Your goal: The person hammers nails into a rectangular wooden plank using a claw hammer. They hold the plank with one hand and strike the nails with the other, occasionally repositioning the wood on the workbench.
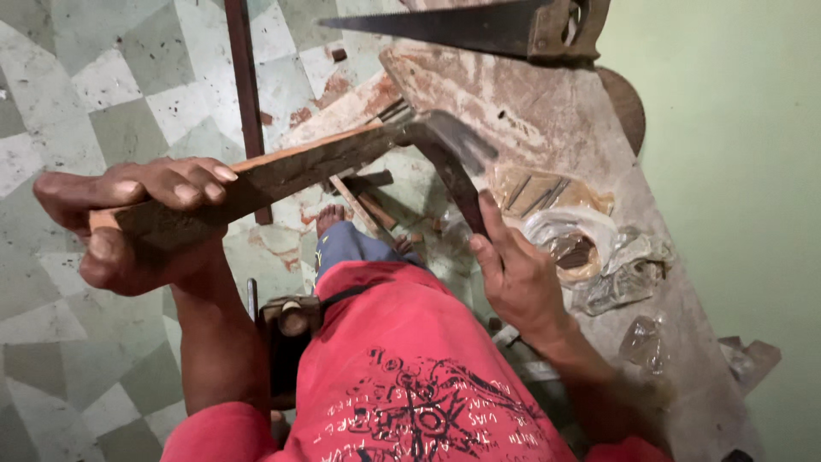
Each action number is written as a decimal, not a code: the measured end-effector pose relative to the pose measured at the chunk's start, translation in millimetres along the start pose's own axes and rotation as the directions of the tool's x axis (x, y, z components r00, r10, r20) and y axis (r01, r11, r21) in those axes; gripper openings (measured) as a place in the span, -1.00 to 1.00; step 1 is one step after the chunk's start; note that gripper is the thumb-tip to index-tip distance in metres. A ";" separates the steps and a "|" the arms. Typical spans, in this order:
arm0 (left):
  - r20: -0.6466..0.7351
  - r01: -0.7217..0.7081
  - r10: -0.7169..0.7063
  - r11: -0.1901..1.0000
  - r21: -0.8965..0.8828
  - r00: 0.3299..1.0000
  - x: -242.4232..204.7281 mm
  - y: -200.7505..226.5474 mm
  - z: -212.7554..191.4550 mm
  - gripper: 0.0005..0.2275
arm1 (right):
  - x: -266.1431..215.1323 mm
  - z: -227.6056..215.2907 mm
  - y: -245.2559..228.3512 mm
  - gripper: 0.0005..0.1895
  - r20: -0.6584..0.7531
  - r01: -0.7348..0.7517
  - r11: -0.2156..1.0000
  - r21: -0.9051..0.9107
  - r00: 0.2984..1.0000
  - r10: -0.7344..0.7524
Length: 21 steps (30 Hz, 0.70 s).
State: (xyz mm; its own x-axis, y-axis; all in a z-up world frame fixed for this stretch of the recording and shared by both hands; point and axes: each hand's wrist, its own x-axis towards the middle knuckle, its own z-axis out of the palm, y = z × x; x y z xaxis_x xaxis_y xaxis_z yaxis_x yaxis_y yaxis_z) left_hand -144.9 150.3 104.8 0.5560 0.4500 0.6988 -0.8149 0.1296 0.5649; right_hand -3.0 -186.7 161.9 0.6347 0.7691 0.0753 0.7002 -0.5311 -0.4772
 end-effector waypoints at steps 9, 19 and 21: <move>-0.227 0.047 -0.035 0.998 0.049 0.973 19.3 -4.1 12.5 -0.86 | -9.7 29.4 19.2 -0.47 -0.041 -0.020 0.982 -0.186 0.999 0.012; -0.235 0.051 -0.038 0.998 0.048 0.971 27.0 -9.2 14.6 -0.87 | -1.5 29.4 24.4 -0.47 -0.015 0.063 0.957 -0.285 0.997 -0.070; -0.286 0.062 -0.035 0.994 0.086 0.958 27.8 -9.7 17.9 -0.83 | -2.3 19.7 22.2 -0.49 -0.015 0.044 0.989 -0.139 0.999 -0.047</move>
State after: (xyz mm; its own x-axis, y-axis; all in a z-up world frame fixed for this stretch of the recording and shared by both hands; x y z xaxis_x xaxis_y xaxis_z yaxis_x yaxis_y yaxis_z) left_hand -118.5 145.8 126.5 0.5141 0.6789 0.5242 -0.7617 0.0805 0.6429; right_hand 4.7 -193.3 133.9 0.6061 0.7877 0.1103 0.7662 -0.5410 -0.3467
